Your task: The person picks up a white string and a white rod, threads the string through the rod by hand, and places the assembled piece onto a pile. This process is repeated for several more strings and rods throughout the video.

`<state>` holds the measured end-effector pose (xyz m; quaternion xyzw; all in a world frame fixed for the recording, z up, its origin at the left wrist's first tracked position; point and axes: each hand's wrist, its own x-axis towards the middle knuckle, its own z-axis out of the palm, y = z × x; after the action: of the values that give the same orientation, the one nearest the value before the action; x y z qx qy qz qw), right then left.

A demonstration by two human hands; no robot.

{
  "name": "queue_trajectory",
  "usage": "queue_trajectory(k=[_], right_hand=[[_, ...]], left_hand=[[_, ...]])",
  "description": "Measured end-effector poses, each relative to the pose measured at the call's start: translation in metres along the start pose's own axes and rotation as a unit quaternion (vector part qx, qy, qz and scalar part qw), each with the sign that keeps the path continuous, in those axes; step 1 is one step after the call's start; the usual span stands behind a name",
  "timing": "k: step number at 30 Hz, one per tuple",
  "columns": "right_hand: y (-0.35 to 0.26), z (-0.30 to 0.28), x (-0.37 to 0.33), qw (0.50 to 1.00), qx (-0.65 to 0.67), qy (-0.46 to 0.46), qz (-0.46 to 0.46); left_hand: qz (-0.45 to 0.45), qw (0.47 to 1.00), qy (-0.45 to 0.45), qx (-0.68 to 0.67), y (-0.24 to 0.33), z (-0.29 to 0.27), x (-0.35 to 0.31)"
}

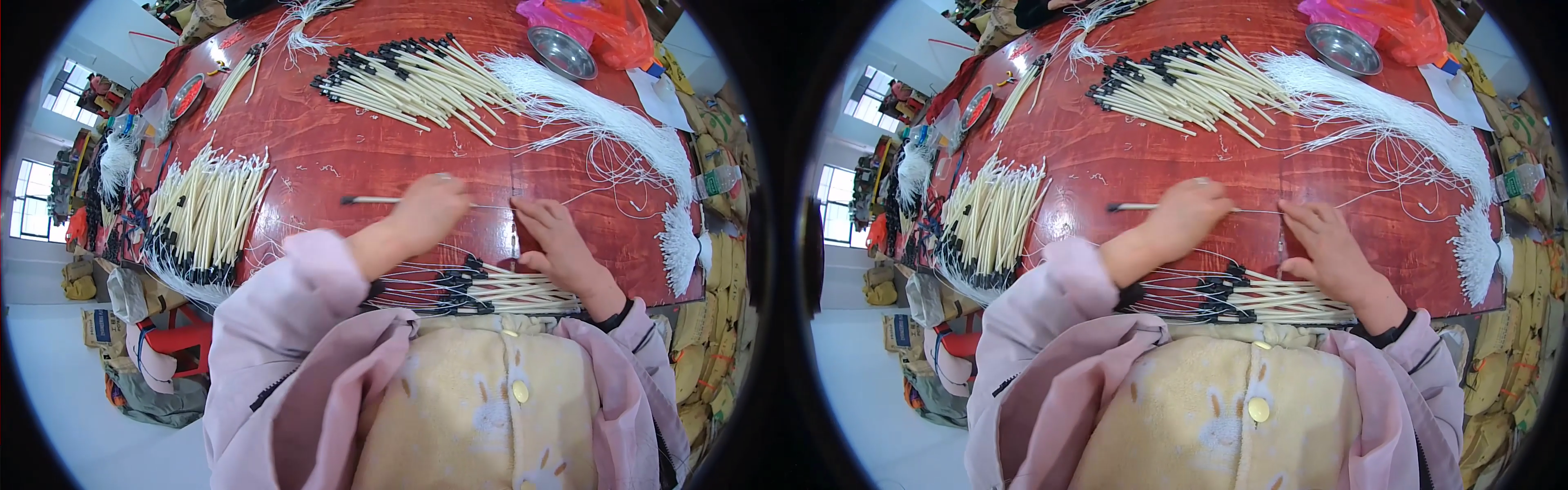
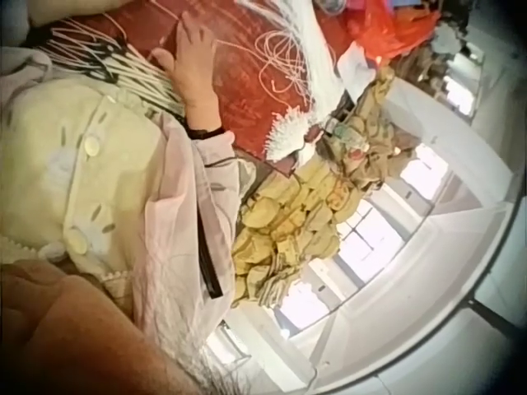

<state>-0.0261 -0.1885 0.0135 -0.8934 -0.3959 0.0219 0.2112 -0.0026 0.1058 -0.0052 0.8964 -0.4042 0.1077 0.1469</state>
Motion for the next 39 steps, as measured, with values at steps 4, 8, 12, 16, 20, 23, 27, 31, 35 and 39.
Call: queue_trajectory(k=[4, 8, 12, 16, 20, 23, 27, 31, 35, 39], right_hand=[[-0.007, 0.009, 0.018, 0.999, -0.014, 0.027, -0.030], [0.006, 0.000, 0.019, 0.997, -0.018, 0.071, -0.019], [0.006, -0.007, 0.028, 0.996, -0.024, 0.091, 0.003], [0.004, 0.003, 0.052, 0.994, -0.046, 0.077, -0.057], [0.009, 0.019, 0.062, 0.990, -0.085, 0.103, -0.048], [0.012, 0.018, 0.051, 0.988, -0.102, 0.104, -0.051], [0.019, -0.014, -0.003, 0.997, -0.026, 0.064, -0.017], [0.018, -0.042, -0.046, 0.999, 0.038, 0.022, 0.028], [0.015, -0.054, -0.064, 0.989, 0.123, -0.076, 0.046], [0.013, -0.041, -0.059, 0.993, 0.112, -0.007, 0.039]], left_hand=[[-0.005, 0.999, -0.036, 0.005, 0.034, 0.008, 0.040], [-0.102, 0.994, -0.016, 0.031, 0.044, -0.036, 0.033], [-0.303, 0.942, 0.089, 0.114, 0.014, -0.067, -0.020], [-0.440, 0.898, 0.001, -0.004, -0.020, -0.042, -0.076], [-0.379, 0.924, 0.042, -0.002, -0.024, -0.037, -0.082], [-0.385, 0.922, 0.024, 0.022, -0.034, -0.052, -0.097], [-0.418, 0.898, 0.128, 0.056, -0.069, -0.101, -0.170], [-0.536, 0.824, 0.040, 0.178, -0.076, -0.167, -0.257], [-0.513, 0.834, -0.110, 0.171, -0.058, -0.176, -0.290], [-0.364, 0.926, 0.045, 0.090, -0.022, -0.132, -0.140]])
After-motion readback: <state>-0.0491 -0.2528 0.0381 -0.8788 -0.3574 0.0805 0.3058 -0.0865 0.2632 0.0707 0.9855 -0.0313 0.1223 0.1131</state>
